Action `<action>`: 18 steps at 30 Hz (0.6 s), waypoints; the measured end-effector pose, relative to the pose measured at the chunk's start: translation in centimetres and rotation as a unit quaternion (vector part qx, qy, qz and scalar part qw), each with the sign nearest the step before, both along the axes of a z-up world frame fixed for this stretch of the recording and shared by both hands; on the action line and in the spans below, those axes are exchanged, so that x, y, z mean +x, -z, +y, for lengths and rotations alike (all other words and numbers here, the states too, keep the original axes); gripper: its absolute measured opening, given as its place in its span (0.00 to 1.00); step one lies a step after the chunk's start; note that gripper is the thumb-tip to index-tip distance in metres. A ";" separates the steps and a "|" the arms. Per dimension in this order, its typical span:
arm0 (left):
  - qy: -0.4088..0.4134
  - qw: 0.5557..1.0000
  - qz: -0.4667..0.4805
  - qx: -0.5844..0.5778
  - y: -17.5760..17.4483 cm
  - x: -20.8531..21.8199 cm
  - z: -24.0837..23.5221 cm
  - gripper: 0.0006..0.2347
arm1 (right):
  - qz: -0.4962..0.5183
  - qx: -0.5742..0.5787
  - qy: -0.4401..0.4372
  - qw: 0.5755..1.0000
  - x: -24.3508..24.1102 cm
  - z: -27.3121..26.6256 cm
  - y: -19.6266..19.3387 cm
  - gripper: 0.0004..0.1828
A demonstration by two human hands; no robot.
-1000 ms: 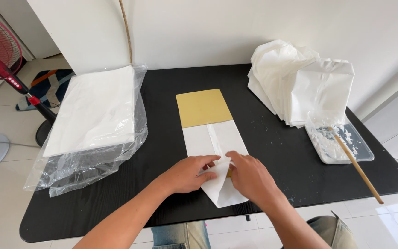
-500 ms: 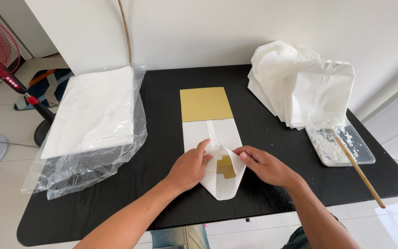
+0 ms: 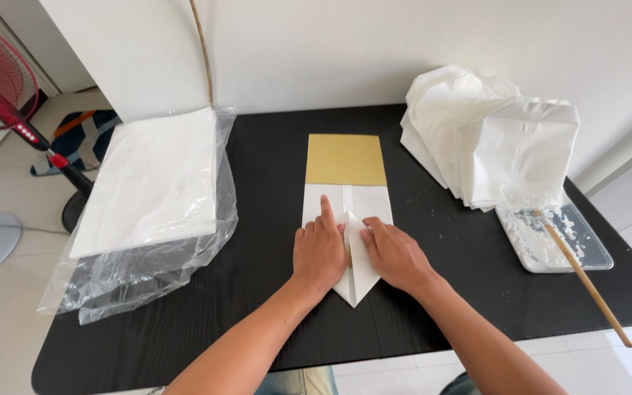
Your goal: Folding the bottom of a paper sleeve and applying glue with a brush to seal it, as part of kite assembly.
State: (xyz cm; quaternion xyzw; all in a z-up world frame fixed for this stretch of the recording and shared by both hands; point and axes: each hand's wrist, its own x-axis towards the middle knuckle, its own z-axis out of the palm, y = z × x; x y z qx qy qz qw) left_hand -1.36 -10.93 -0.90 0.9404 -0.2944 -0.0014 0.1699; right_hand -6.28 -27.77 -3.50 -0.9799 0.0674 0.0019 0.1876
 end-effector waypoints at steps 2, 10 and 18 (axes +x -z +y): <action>0.002 0.999 0.036 -0.034 1.1 0.8 0.2 0.26 | 0.013 0.024 0.003 1.000 -0.1 0.6 -1.0 0.24; 0.157 0.979 0.045 0.124 0.1 1.0 6.8 0.31 | 0.025 0.093 0.029 0.995 -0.3 0.2 -2.9 0.20; 0.187 0.964 0.061 0.179 -0.2 1.4 5.3 0.34 | 0.029 0.099 0.071 0.992 0.3 0.5 -3.1 0.18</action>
